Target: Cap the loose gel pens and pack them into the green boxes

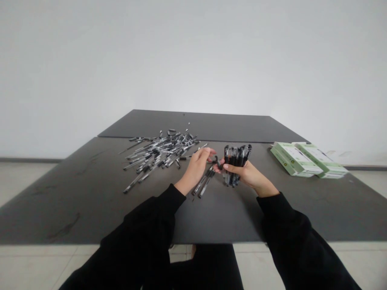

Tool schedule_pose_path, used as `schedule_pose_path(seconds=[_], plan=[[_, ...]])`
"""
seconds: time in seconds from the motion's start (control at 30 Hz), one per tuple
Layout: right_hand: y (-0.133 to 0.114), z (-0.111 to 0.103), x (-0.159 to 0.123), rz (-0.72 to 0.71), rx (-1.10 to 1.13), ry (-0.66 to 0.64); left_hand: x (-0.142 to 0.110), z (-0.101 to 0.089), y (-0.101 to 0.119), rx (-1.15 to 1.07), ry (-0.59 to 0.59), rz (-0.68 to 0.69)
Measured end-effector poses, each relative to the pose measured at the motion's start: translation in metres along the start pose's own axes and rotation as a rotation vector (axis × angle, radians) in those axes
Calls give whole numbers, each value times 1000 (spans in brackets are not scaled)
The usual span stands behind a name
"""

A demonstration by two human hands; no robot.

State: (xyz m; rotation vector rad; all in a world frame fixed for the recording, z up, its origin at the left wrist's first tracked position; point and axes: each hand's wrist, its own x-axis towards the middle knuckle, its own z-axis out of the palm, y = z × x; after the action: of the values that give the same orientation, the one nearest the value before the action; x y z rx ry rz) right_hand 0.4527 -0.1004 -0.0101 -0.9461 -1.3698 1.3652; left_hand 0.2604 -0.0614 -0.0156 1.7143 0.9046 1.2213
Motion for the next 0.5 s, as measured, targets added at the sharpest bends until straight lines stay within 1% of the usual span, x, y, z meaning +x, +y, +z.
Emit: schedule_pose_path(seconds=[0.07,0.1,0.2,0.23,0.27,0.3,0.33,0.4,0.43,0.47,0.5], plan=[[2,2,1,-1,-38,-35,-2,-3,8,-147,-45,-61],[3,3,1,2,-48,-40,-3,-2,11,-196,-83,-66],[5,8,4,-23,-61,12,-6,6,11,-300,-209,-26],[6,9,6,-39,-71,34,-6,9,9,-309,-232,-12],[7,10,8,-56,-89,56,-5,13,7,-291,-228,1],[10,11,10,-73,-110,85,-5,16,7,-241,-182,16],[12,12,13,-89,-125,128,-6,17,7,-155,-101,35],[17,14,18,-105,-120,247,-14,17,16,92,71,109],[20,15,21,-102,-89,305,-22,15,23,236,112,173],[21,15,23,-90,-41,352,-33,12,31,364,41,249],[21,14,25,-70,17,385,-47,8,37,476,-95,316]])
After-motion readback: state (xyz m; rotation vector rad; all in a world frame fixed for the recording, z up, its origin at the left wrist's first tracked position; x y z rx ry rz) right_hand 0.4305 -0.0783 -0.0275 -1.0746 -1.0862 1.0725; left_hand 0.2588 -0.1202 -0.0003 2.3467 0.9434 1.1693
